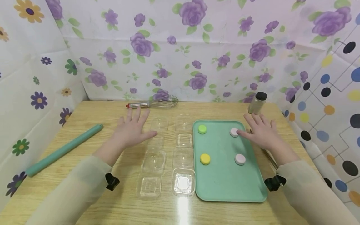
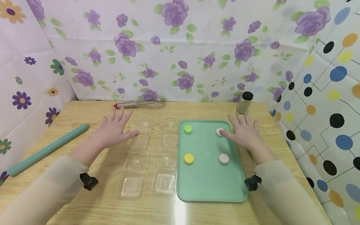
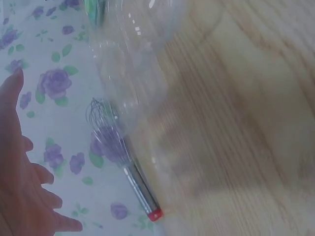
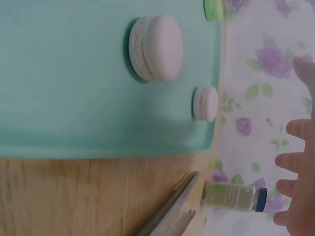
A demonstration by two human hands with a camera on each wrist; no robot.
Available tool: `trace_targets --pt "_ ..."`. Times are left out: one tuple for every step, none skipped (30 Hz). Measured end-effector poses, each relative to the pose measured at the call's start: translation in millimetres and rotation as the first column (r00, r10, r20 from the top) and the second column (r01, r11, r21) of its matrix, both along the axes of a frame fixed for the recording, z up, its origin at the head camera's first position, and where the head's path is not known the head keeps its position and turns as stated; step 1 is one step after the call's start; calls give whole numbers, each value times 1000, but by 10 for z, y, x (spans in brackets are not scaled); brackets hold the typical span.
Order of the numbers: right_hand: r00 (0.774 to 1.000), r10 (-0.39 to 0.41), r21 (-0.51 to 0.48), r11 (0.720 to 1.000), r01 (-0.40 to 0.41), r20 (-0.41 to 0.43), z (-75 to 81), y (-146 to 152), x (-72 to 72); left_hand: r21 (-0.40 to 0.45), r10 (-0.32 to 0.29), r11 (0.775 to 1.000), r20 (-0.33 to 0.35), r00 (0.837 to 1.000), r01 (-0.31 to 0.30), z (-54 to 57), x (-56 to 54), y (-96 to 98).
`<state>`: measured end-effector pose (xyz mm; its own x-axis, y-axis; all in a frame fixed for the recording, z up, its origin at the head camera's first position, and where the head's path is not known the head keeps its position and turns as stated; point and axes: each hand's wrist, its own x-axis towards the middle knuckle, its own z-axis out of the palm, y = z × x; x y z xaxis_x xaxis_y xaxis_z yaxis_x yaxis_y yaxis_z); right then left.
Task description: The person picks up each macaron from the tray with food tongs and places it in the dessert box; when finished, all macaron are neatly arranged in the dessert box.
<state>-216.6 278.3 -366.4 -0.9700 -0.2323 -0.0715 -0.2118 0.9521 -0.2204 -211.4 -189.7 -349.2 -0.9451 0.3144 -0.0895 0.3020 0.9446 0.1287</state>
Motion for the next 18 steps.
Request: trace_targets --pt "1000 5 -8 1000 -5 -7 -7 -9 6 17 -14 1000 6 1000 14 -6 20 15" --pt "1000 8 -17 1000 -9 -15 -14 -17 12 33 -29 999 7 1000 29 -16 40 28" --pt "1000 10 -28 1000 -10 -20 -21 -24 17 48 -47 998 6 999 47 -30 61 41" --pt "1000 13 -39 999 -14 -23 -31 -32 23 65 -68 996 3 998 68 -48 84 50" --pt "1000 13 -52 999 -14 -22 -32 -29 36 76 -89 993 -4 996 89 -65 103 64" --pt "1000 13 -66 998 -14 -20 -35 -25 48 97 -108 989 -11 994 109 -77 128 81" --pt "1000 12 -84 996 -13 -16 -37 -20 61 120 -129 984 -15 992 130 -93 155 97" --pt "1000 11 -105 994 -11 -9 -40 -13 74 136 -153 978 -24 988 155 -112 182 112" --pt "1000 11 -128 992 -11 -3 -47 -2 86 151 -177 972 -31 984 179 -130 211 132" --pt "1000 13 -155 988 -13 2 -57 15 96 169 -201 964 -33 979 204 -145 247 156" --pt "1000 12 -181 983 -10 6 -69 36 105 182 -227 956 -37 973 230 -167 283 183" --pt "1000 10 -205 979 -9 6 -83 59 113 195 -252 948 -33 967 253 -192 323 209" --pt "1000 8 -224 975 -6 8 -97 82 122 200 -278 939 -38 960 280 -227 365 235" --pt "1000 5 -238 971 -3 6 -114 108 127 201 -298 933 -30 954 298 -248 417 262" --pt "1000 -1 -245 970 2 4 -131 132 133 205 -313 929 -16 950 309 -273 469 289" --pt "1000 -11 -252 968 12 5 -150 167 144 211 -326 924 1 945 318 -299 518 325" --pt "1000 -23 -255 967 24 4 -169 204 159 216 -340 919 17 940 329 -325 564 360" --pt "999 -36 -257 966 36 3 -189 241 173 222 -350 916 37 936 333 -344 610 393"
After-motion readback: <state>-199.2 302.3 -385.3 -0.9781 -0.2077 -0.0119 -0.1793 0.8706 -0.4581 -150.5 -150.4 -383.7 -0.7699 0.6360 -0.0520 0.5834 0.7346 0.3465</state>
